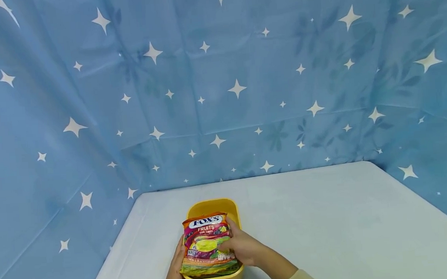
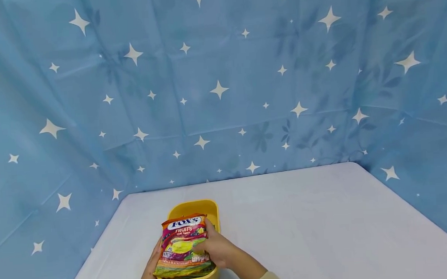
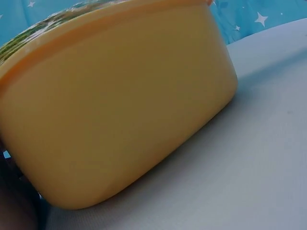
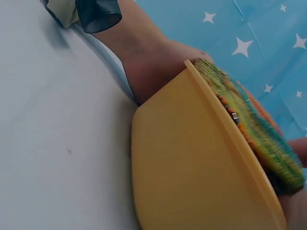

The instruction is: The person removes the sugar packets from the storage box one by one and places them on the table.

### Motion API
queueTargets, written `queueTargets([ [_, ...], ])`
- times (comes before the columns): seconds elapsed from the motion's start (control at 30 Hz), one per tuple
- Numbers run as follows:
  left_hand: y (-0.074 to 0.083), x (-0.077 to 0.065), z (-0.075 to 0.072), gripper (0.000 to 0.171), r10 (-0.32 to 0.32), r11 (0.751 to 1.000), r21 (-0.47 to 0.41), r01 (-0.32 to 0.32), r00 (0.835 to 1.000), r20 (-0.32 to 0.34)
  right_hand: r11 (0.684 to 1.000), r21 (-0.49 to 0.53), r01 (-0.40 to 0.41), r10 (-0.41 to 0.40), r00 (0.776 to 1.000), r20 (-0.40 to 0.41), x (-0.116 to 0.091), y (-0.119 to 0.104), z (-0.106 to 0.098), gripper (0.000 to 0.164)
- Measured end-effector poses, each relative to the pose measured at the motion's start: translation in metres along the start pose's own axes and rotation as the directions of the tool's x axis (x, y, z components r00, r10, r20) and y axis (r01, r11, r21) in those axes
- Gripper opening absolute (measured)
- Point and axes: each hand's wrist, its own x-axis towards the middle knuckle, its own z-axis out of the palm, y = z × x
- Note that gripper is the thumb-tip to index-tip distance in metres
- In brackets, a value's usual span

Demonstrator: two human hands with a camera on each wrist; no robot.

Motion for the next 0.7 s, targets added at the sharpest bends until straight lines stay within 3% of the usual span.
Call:
queueTargets([
  [0.2,0.000,0.002,-0.001,0.074,-0.033,0.998,0.058,0.037,0.997,-0.064,0.991,0.103,0.081,-0.082,0.997,0.005,-0.004,0.002,-0.004,0.093],
  [0.43,-0.002,0.002,0.002,0.067,0.005,0.998,0.064,-0.001,0.998,-0.055,0.949,0.256,0.182,-0.198,0.979,0.039,-0.018,0.012,-0.018,0.088],
  [0.5,-0.002,0.001,0.002,0.066,0.042,0.997,0.065,-0.039,0.998,-0.050,0.932,0.297,0.207,-0.227,0.973,0.033,-0.021,0.014,-0.021,0.088],
  [0.7,-0.001,-0.001,0.000,0.063,0.074,0.996,0.059,-0.071,0.996,-0.048,0.934,0.274,0.228,-0.253,0.966,0.057,-0.026,0.013,-0.020,0.087],
])
